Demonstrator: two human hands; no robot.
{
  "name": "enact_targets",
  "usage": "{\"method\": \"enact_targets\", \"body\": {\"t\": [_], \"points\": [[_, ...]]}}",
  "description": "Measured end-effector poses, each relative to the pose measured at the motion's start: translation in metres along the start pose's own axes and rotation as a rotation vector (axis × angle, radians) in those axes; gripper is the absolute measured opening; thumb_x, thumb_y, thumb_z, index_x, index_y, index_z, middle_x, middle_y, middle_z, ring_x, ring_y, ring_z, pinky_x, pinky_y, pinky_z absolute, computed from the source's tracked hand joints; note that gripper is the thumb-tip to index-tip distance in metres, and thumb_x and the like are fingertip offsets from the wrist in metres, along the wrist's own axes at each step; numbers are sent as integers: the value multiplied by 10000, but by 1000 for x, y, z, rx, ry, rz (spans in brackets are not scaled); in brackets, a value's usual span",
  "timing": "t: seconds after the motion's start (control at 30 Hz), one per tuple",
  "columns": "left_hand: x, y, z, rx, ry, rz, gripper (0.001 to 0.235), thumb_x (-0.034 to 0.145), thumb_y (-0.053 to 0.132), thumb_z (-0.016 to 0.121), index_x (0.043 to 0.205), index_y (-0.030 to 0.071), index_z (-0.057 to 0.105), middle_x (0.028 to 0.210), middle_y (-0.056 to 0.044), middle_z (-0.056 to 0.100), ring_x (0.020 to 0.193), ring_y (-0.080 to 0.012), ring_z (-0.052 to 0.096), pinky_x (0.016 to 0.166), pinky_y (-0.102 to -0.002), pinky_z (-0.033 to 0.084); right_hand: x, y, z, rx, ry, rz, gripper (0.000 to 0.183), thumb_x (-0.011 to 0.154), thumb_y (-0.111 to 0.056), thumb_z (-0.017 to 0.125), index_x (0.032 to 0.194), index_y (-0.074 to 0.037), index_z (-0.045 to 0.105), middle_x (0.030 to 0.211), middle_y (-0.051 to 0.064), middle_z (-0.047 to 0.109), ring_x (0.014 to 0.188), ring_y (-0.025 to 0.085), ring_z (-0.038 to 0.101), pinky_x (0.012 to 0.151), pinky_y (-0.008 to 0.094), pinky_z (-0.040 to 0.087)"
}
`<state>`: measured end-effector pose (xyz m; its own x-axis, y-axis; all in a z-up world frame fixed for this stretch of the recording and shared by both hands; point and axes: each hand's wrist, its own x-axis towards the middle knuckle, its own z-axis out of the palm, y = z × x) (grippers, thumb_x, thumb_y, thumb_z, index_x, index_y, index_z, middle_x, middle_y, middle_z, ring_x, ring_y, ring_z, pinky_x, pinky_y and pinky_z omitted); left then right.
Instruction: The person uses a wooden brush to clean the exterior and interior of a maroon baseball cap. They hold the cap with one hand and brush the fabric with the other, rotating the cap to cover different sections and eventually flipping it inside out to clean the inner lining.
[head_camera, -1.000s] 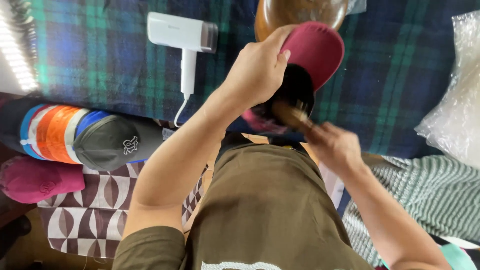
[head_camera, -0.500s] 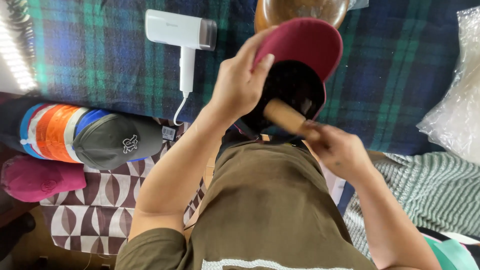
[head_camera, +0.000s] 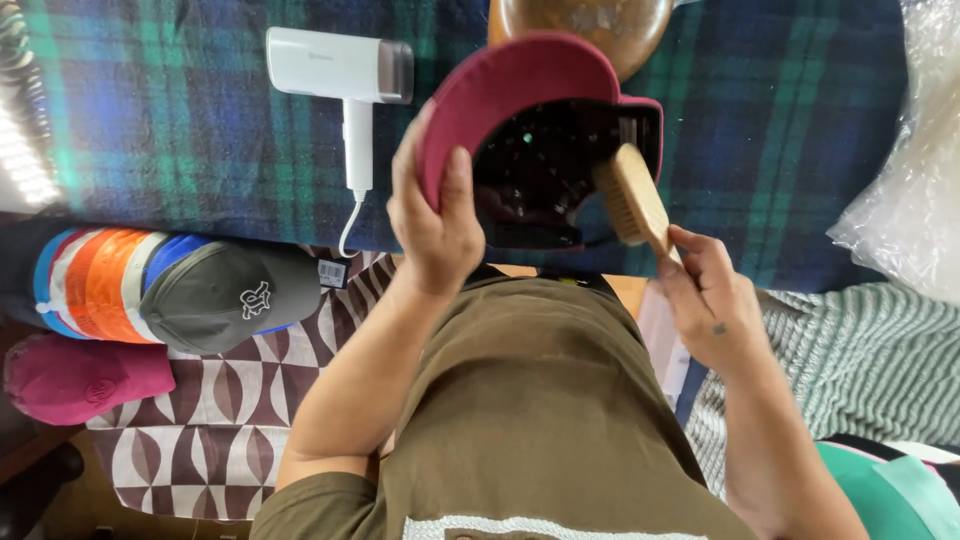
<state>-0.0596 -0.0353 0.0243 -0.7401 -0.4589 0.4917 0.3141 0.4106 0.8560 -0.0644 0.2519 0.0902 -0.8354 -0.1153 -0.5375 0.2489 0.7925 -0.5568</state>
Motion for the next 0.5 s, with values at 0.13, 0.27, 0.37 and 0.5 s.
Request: {"method": "enact_targets", "body": {"t": [0.13,0.27,0.37,0.5], "points": [[-32,1,31,35,129,23,340,1011,33,630,1339,-47,588,1273,-228,688,1172,-373,690,988,-410,557,10,0,76,60,-3,-119,345,975,-304,612,1312,-232,611,788,20,770,766,318,747,720,488,563],[-36,-2,34,30,209,-1,356,1046,44,609,1389,-30,548,1328,-185,657,1191,-319,680,1029,-415,540,55,86,115,-401,175,-624,257,960,-263,601,1207,-233,667,789,44,737,884,316,739,686,394,599],[-38,-5,26,55,224,-27,366,1055,39,593,1408,-33,526,1334,-182,652,1196,-313,675,1039,-414,530,43,66,88,-523,346,-714,266,993,-200,587,1241,-126,647,859,170,712,906,397,710,691,446,577],[-40,6,34,54,188,-75,359,1039,45,610,1380,-41,538,1299,-191,659,1172,-330,681,1033,-406,531,19,53,135,-310,247,-407,340,881,-560,699,1174,-386,692,818,-64,768,730,246,761,645,363,602]]}}
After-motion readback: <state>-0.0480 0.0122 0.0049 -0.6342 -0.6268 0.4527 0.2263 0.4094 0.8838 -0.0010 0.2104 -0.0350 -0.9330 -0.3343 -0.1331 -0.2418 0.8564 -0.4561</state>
